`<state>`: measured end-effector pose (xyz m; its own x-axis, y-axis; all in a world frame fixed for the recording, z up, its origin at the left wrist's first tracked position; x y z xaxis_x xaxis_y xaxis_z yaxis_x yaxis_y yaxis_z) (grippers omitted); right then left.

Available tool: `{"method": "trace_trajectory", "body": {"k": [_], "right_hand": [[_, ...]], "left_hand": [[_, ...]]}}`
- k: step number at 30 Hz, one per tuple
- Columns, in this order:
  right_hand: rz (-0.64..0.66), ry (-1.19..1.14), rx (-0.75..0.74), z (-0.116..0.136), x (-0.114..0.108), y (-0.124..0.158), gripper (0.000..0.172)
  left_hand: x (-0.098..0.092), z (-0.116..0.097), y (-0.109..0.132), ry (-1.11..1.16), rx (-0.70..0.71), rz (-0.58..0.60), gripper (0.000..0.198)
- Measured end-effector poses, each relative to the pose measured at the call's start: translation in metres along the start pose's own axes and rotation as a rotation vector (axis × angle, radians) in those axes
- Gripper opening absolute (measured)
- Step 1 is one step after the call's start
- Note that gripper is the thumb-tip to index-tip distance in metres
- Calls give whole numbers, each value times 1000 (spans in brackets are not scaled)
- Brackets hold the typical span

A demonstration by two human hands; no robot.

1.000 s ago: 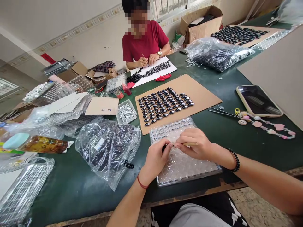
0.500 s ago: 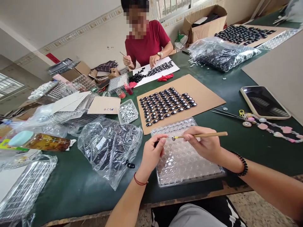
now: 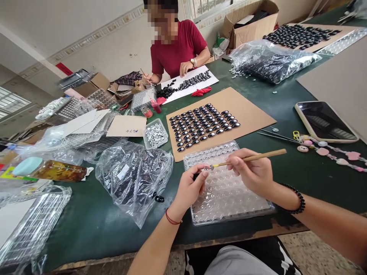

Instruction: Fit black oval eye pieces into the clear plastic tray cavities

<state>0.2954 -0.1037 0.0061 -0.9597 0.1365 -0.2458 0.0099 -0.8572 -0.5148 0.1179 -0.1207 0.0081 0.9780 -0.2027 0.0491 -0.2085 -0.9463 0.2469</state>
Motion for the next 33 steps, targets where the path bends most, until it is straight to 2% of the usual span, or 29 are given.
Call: {"method": "trace_trajectory", "body": {"k": [4, 5, 6, 7, 11, 13, 15, 17, 19, 23, 25, 27, 29, 33], "right_hand": [[-75, -37, 69, -1, -4, -2, 17], [-75, -44, 74, -1, -4, -2, 17], [-69, -51, 76, -1, -4, -2, 18], [-59, -59, 76, -1, -3, -2, 18], [-19, -67, 56, 1, -2, 1, 17], [3, -57, 27, 3, -3, 2, 16], [31, -34, -4, 4, -3, 3, 16], [59, -3, -35, 6, -2, 3, 16], [78, 31, -57, 6, -1, 1, 18], [90, 42, -70, 6, 1, -1, 18], [119, 13, -90, 5, 1, -1, 16], [166, 6, -145, 4, 1, 0, 14], [200, 45, -221, 2, 2, 1, 13], [206, 165, -336, 1, 4, 3, 13]], "left_hand": [[-7, -8, 4, -44, -167, 276, 22], [-11, -10, 5, -4, -203, 315, 21], [-16, -12, 4, 109, -203, 298, 20], [-23, -14, 1, 273, -166, 233, 19], [-48, -16, -13, 933, 136, -129, 26], [-50, -12, -19, 1128, 170, -196, 30], [-43, -7, -22, 1221, 119, -198, 28], [-30, -2, -21, 1119, 59, -158, 20], [-18, 1, -17, 919, 33, -130, 11], [-5, 2, -7, 344, -27, -86, 16], [-1, 1, -4, 36, 20, -60, 16], [3, 0, -2, -166, 99, -22, 15], [5, 0, -1, -251, 140, 7, 16], [2, 4, -3, -270, 108, -20, 19]]}}
Point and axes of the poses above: each hand's wrist, its own y-axis away from the middle knuckle, its own x-axis out of the palm, z = x × y, the point moved 1 cm from there along -y, towards the middle knuckle, and after that the axes turned 13 degrees about y, right-handed, at the moved point
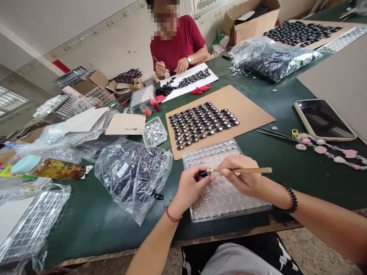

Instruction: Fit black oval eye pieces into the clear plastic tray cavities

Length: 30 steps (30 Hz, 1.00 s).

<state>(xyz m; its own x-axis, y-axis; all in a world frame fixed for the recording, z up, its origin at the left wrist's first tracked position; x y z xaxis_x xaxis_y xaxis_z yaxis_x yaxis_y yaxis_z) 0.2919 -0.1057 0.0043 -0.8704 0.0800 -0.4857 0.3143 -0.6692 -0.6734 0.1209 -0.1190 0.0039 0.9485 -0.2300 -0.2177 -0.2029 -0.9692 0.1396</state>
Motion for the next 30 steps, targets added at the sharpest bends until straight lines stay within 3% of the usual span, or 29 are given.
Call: {"method": "trace_trajectory", "body": {"k": [3, 9, 23, 30], "right_hand": [[29, 80, -28, 1, 2, 0, 15], [36, 153, -141, 2, 3, 0, 13], [80, 194, -152, 0, 6, 0, 16], [189, 247, -161, 1, 8, 3, 13]], "left_hand": [[-2, 1, -1, 6, -25, 14, 28], [-1, 0, 1, -55, 13, -14, 28], [1, 1, 2, -169, 132, -19, 23], [0, 3, 0, -147, 127, -26, 22]]}}
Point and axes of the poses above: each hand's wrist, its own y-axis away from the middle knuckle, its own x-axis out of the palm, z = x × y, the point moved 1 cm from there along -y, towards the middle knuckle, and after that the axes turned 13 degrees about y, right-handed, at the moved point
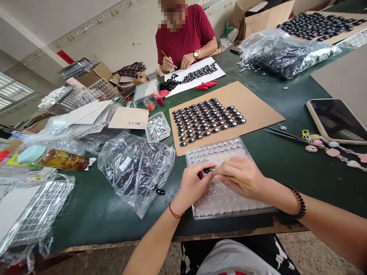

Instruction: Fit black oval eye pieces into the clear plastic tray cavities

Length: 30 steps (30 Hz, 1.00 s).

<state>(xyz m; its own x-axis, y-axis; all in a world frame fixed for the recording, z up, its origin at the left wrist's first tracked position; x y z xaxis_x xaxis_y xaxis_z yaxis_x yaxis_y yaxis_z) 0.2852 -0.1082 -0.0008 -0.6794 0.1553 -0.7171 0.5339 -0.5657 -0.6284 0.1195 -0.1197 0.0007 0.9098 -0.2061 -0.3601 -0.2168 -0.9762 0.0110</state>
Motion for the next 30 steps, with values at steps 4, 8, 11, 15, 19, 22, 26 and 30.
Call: {"method": "trace_trajectory", "body": {"k": [4, 8, 11, 15, 19, 22, 26, 30], "right_hand": [[48, -253, 203, -3, 0, -2, 21], [119, -895, 659, -12, 0, -8, 34], [60, -1148, 781, -15, -1, -10, 41], [48, -992, 810, -14, -1, -10, 33], [136, -730, 803, -12, 2, -11, 14], [213, -712, 769, -11, 6, -12, 15], [207, -804, 703, -10, 9, -12, 14], [215, -785, 670, -8, 8, -12, 13]], "left_hand": [[1, 0, 1, 70, -25, -15, 19], [1, -1, 1, 141, -72, -36, 18], [-1, -1, 0, 170, -125, -96, 19], [-3, -2, -1, 183, -142, -160, 28], [0, -3, 0, 109, -59, -146, 29], [2, -4, 1, 60, -10, -105, 27], [3, -3, 3, 35, 32, -60, 27], [3, -4, 3, 46, 51, -4, 25]]}}
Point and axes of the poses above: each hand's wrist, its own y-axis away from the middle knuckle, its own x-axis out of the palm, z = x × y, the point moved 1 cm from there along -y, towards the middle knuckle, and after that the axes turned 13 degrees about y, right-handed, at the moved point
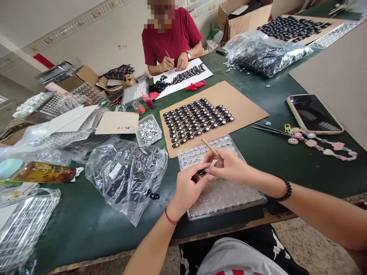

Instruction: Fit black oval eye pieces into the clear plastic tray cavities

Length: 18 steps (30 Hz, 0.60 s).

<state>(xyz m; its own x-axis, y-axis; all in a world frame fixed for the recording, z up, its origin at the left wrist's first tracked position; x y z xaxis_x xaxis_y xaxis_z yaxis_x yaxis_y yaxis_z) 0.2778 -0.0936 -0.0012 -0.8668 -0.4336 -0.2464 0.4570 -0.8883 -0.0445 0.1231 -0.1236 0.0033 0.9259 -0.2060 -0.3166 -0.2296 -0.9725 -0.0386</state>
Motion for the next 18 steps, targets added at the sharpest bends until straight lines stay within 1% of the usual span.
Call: {"method": "trace_trajectory", "body": {"k": [3, 6, 8, 11, 13, 15, 16, 18], "right_hand": [[3, -9, 24, 0, 1, 2, 14], [15, -35, 48, 0, 2, 3, 14], [26, -56, 46, 1, 2, 3, 14], [14, -73, 28, 2, -2, 3, 16], [-63, -38, 23, -2, -8, -1, 19], [-182, 34, 12, -10, -20, -13, 22], [-248, 83, -4, -16, -29, -24, 23], [-382, 228, -31, -26, -53, -54, 24]], "left_hand": [[-1, -2, 0, 51, 32, 53, 24], [-2, -3, 1, 97, 24, 56, 24], [-1, -2, 1, 182, -60, 51, 24], [0, 0, 0, 414, -217, 63, 31], [-1, 1, -2, 585, -294, 68, 40], [-8, 1, -6, 781, -377, 33, 42], [-13, 1, -8, 906, -420, -17, 38], [-25, 0, -11, 1187, -495, -177, 23]]}}
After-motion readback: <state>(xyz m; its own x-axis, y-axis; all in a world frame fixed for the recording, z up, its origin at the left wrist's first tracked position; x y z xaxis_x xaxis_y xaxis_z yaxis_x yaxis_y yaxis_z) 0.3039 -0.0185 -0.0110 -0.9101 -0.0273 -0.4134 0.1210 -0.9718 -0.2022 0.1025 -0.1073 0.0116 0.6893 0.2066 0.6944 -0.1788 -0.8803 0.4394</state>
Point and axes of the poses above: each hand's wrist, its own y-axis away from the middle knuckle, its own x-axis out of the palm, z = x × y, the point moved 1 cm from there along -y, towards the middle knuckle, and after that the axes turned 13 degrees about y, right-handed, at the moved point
